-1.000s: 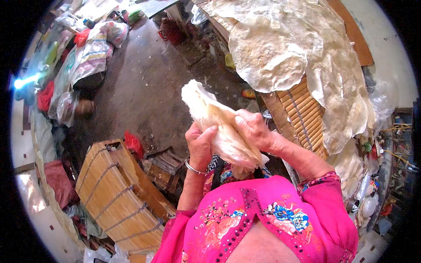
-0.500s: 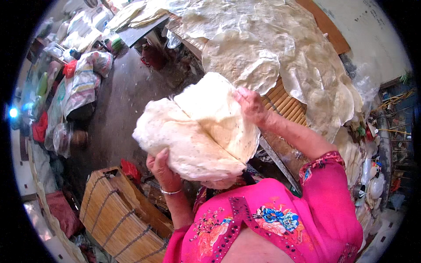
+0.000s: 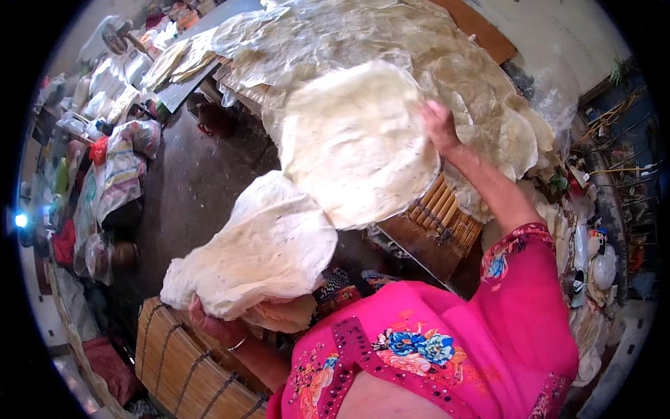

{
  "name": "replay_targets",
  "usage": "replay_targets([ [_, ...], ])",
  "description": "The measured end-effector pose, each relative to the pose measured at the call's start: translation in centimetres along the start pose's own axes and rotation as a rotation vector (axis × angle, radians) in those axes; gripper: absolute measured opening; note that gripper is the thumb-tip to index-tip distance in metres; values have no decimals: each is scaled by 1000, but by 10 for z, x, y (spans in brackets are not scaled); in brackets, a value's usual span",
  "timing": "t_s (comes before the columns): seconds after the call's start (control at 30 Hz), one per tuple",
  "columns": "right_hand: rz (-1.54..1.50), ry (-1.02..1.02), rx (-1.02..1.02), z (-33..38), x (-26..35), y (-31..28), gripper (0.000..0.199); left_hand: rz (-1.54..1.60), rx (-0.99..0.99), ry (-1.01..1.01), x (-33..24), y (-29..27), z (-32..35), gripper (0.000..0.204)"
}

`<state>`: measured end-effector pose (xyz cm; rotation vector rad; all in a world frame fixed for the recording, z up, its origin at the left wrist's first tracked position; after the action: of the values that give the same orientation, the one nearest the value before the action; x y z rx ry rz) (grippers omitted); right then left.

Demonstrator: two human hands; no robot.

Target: The person sorts and stacks large, thin flatbreads by hand on a bamboo mat. They separate individual breads from a pile and layer them onto an organized stack on the mat.

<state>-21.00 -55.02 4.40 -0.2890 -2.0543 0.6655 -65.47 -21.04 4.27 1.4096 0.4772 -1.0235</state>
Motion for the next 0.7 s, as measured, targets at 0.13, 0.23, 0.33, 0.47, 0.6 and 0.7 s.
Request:
replay_targets([
  [0.13,232,288,-38,76,-168,-14,27,-93,92,21,-4,6,19,29],
  [0.23,284,510,16,128,-214,0,27,-523,46,345,-2,-12,30,25],
  [0.33,344,673,30,145,-233,3,24,-441,111,342,0,-8,43,28],
  [0.47,469,485,-32,137,-195,-33,13,-466,161,267,18,26,77,26],
  [0.6,136,269,210,131,-99,-22,6,-421,83,196,41,44,97,20],
  [0.7,-86,-766,253,153,57,15,22,-314,76,31,59,52,114,24],
])
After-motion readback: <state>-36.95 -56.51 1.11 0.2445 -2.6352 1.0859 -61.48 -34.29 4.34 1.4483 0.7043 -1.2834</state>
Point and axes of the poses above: each hand's wrist, its own z-axis away from the middle knuckle, its own y-axis out of the palm, x = y × z, the point moved 5 cm from there along -z, towards the middle knuckle, and after that the axes turned 6 degrees about z, right-handed, at the moved point
